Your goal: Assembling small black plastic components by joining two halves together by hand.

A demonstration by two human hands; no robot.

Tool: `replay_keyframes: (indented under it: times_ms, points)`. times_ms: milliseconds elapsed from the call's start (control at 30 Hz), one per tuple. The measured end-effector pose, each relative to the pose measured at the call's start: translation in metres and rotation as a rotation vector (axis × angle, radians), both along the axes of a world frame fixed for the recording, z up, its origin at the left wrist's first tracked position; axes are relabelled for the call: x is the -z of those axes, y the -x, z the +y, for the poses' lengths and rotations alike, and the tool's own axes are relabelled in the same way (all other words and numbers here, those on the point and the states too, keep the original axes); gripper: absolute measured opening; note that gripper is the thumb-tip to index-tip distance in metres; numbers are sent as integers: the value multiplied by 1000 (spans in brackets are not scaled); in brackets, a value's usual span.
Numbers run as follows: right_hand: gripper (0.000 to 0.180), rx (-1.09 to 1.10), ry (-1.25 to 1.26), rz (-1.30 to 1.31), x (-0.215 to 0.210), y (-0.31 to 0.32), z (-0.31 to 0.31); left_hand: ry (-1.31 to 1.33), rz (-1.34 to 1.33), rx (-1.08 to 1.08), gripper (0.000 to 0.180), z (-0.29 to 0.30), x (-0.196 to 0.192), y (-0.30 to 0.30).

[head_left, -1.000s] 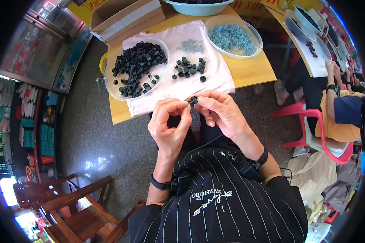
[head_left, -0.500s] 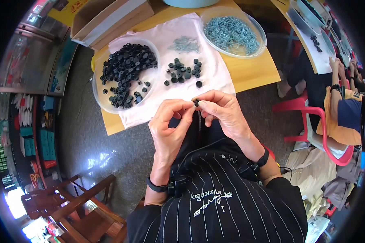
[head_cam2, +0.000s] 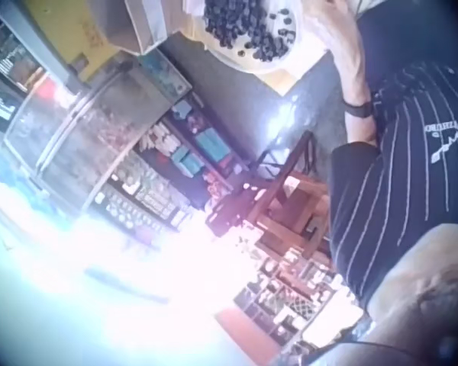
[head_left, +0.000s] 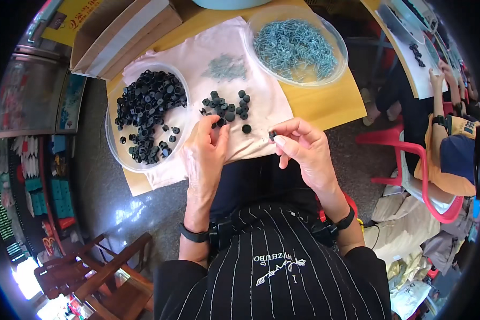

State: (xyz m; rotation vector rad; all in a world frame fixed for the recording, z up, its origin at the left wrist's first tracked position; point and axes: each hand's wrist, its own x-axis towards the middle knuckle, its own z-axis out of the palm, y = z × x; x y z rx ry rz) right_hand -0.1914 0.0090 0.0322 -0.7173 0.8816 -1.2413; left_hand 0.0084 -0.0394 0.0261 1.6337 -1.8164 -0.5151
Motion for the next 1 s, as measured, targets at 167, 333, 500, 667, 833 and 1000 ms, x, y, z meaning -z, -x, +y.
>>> replay_keyframes:
  times_ms: [167,333,500,667,833,1000]
  points:
    - [19,12,33,132,-10,-8,1,-10,103,91,22,7,-12,-5]
    - [22,24,449,421,-21,-26,-2,-126,810,277,27,22,-16,-4]
    - [22,-56,580,569,-33,-35,-3,-198,981,313,32,35,-26,-8]
    - [22,-41,295,184,-31,-40,0,-154,1086,256,29,42,-26,-5]
    - [24,-75,181,-56,-28,-36,-2,-13,1032,301,26,40,-15,-6]
    - [25,-72,86,-162,-28,-33,-6,44,896,327,23,36,-19,-5]
